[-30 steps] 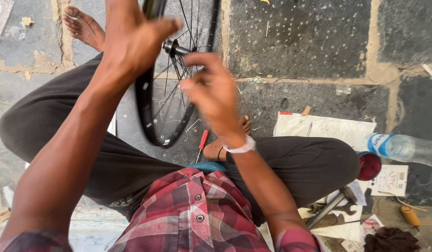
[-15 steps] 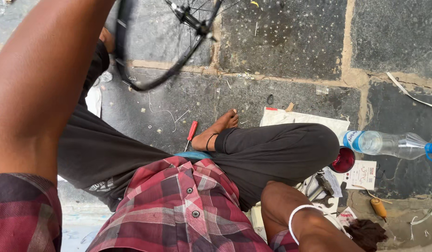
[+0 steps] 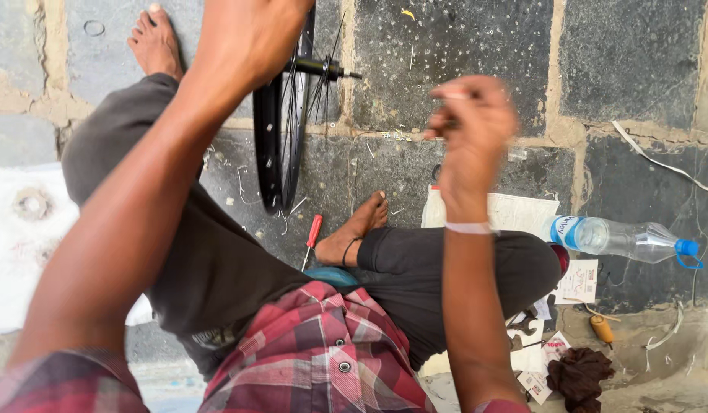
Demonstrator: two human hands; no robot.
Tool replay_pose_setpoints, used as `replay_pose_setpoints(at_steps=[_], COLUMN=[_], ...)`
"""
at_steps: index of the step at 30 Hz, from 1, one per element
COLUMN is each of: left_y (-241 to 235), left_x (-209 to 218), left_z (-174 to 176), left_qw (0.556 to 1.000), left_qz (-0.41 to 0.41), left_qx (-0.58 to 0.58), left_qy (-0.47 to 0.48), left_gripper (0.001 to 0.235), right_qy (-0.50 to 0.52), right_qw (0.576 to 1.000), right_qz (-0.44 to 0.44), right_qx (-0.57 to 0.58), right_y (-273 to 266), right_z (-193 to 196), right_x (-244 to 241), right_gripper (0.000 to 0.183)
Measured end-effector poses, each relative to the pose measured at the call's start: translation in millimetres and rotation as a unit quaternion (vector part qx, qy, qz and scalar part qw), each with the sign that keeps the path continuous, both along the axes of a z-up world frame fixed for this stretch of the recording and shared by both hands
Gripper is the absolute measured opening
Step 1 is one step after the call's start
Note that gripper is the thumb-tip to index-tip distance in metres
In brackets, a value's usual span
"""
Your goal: The person sits on the ground and laces a bicycle wheel by hand. They insert spokes into the rim and hub, weaving them through the existing structure to assemble the wheel.
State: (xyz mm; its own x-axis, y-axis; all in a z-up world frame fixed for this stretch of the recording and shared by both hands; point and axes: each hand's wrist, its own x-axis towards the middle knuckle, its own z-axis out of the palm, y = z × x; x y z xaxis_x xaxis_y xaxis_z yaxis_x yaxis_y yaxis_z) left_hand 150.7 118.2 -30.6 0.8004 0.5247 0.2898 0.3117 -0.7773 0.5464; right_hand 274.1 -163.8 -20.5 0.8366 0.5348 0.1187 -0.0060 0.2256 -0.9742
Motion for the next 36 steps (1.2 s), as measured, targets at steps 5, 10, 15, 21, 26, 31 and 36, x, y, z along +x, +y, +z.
replay_pose_setpoints(at_steps=[5,10,15,21,26,31,36], left_y=[-23.7,-28.4,-20.9,-11.7,-15.2,-17.3,-16.4], left_x=[-34.8,-57.5,-63.5,-73.9,-93.5,-97.6,-103.0], left_z=[52.8,64.7,76.6,77.9,69.7,61.2,51.8], left_qw=[0.987,0.964,0.952,0.916,0.911,0.899,0.907], left_qz=[-0.009,-0.091,0.010,0.015,-0.006,-0.031,-0.046], left_qx=[-0.118,-0.172,-0.290,-0.388,-0.396,-0.419,-0.400], left_qy=[-0.113,-0.181,-0.097,-0.095,-0.116,-0.119,-0.124], left_gripper=[0.042,0.065,0.059,0.038,0.038,0.037,0.040], right_qy=[0.174,0.326,-0.056,-0.439,-0.273,-0.185,-0.379], right_qw=[0.932,0.914,0.990,0.865,0.908,0.909,0.810], right_qz=[0.035,0.169,0.073,0.212,-0.034,0.235,0.209], right_qx=[-0.315,-0.175,-0.111,-0.117,-0.315,-0.290,-0.397], right_y=[86.2,178.9,159.5,94.1,113.0,134.4,137.1], right_z=[-145.6,-183.8,-108.0,-81.3,-159.9,-208.0,-195.0], right_x=[55.8,101.3,12.2,-90.9,-24.9,29.0,47.6], right_gripper=[0.036,0.042,0.027,0.029,0.024,0.035,0.023])
